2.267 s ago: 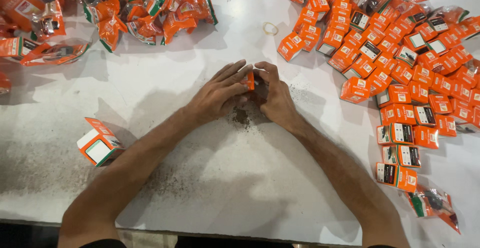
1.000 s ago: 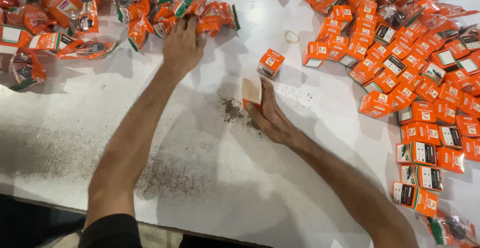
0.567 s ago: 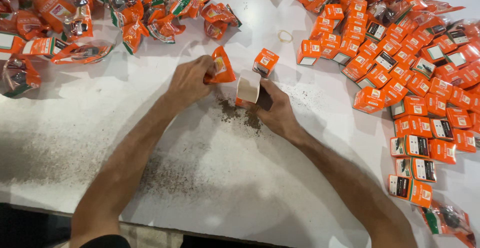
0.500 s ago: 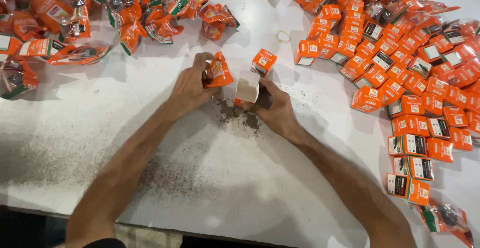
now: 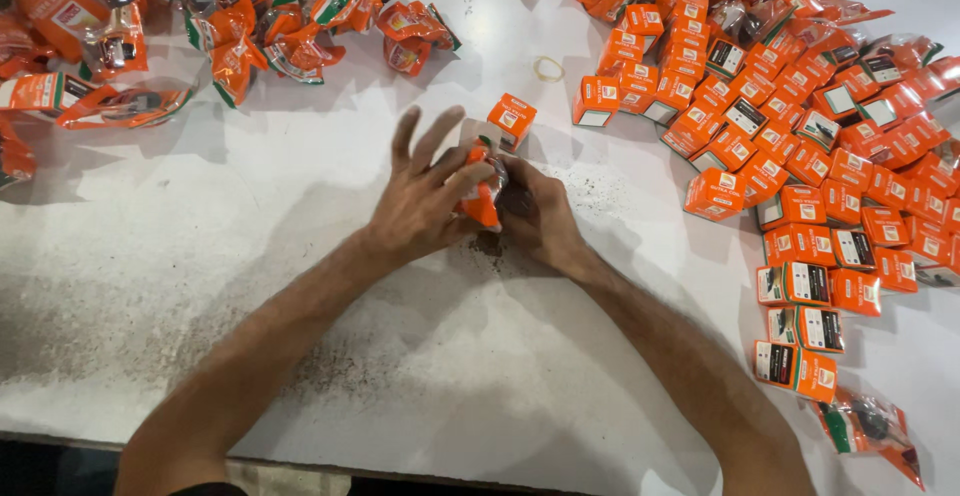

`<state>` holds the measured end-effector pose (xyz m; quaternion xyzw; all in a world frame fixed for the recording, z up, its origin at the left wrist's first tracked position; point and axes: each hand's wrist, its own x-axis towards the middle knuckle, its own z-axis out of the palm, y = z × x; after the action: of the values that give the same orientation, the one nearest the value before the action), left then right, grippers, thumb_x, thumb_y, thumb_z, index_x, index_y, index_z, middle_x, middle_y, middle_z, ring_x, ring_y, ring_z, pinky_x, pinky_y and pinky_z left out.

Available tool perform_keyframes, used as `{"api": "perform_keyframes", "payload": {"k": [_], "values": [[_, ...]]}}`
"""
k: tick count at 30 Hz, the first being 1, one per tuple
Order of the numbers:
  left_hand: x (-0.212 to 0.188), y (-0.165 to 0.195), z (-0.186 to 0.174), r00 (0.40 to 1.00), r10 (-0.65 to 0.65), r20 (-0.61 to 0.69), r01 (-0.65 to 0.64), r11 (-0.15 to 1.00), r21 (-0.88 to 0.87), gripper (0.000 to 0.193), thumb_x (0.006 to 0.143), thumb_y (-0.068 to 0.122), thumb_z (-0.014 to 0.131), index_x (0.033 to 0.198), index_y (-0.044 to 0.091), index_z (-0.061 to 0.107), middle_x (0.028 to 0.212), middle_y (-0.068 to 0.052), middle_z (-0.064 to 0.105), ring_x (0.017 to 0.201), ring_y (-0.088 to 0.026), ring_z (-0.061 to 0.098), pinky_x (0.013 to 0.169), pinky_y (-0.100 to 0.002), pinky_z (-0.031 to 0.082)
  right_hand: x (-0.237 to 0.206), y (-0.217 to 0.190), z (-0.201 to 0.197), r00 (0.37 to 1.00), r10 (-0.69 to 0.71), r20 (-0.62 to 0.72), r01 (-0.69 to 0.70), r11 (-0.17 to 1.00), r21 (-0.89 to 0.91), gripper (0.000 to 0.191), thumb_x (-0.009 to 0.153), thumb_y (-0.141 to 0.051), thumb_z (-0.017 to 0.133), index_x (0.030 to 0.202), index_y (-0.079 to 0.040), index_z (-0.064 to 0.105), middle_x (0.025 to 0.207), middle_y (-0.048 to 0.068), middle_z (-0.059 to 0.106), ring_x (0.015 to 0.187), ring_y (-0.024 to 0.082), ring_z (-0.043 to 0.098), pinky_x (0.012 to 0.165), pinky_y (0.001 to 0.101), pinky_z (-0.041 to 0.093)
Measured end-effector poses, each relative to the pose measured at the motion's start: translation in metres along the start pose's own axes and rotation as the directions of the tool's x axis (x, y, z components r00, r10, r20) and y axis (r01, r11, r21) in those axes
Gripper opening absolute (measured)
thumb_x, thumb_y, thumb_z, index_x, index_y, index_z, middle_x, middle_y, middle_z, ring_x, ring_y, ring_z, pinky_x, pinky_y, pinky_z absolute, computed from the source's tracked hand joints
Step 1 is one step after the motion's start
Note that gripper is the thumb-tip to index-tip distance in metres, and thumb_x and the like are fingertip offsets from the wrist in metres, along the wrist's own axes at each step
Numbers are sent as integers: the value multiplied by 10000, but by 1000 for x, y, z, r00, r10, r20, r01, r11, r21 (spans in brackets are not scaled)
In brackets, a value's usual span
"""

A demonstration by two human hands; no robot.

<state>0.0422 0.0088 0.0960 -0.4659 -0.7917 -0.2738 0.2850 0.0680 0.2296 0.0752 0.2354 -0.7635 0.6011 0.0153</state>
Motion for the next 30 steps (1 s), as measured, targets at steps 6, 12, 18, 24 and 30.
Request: {"api": "perform_keyframes", "payload": {"k": [6, 12, 18, 24, 30], "values": [[-12, 1, -11, 983, -112, 144, 98, 990, 99, 415, 876, 211, 780, 1253, 85, 658, 1396, -158, 540, 1567, -415, 182, 1249, -704, 36, 4, 2, 6, 997, -7, -78, -13, 966, -257, 600, 828, -16, 775, 1382, -15, 545, 1178, 157, 738, 1073, 208, 728, 933, 333, 566], [0, 9, 23, 947, -320, 20, 319, 947, 24, 125, 963, 190, 722, 1002, 72, 731, 1583, -383, 266, 1510, -532, 100, 1177, -686, 90, 3, -2, 12, 989, 106, -104, -127, 966, -226, 585, 838, -100, 839, 1355, -42, 571, 1123, 122, 763, 1024, 202, 752, 899, 336, 596], [3, 8, 24, 543, -830, 130, 779, 440, -446, 484, 841, 106, 750, 1243, -19, 510, 1395, -227, 478, 944, -350, 620, 782, -451, 561, 4, -1, 13, 995, 21, -93, -44, 965, -259, 591, 829, -98, 861, 1342, -39, 574, 1155, 117, 751, 1059, 218, 739, 919, 351, 590], [13, -15, 36, 489, -769, 412, 748, 128, -651, 182, 854, -3, 639, 1015, -87, 626, 930, -175, 688, 737, -197, 727, 552, -307, 634, 0, 4, 17, 988, 65, -139, -93, 974, -208, 663, 841, -116, 843, 1361, -46, 437, 1217, 110, 724, 1113, 230, 723, 933, 343, 579], [11, -13, 26, 571, -706, 418, 736, 216, -641, 170, 873, 28, 651, 1025, -37, 612, 878, -112, 677, 699, -136, 665, 551, -301, 583, -1, 5, 17, 984, -173, -51, 136, 896, -424, 615, 840, 2, 793, 1408, -37, 560, 1381, 212, 641, 1223, 339, 671, 1006, 395, 571]]}}
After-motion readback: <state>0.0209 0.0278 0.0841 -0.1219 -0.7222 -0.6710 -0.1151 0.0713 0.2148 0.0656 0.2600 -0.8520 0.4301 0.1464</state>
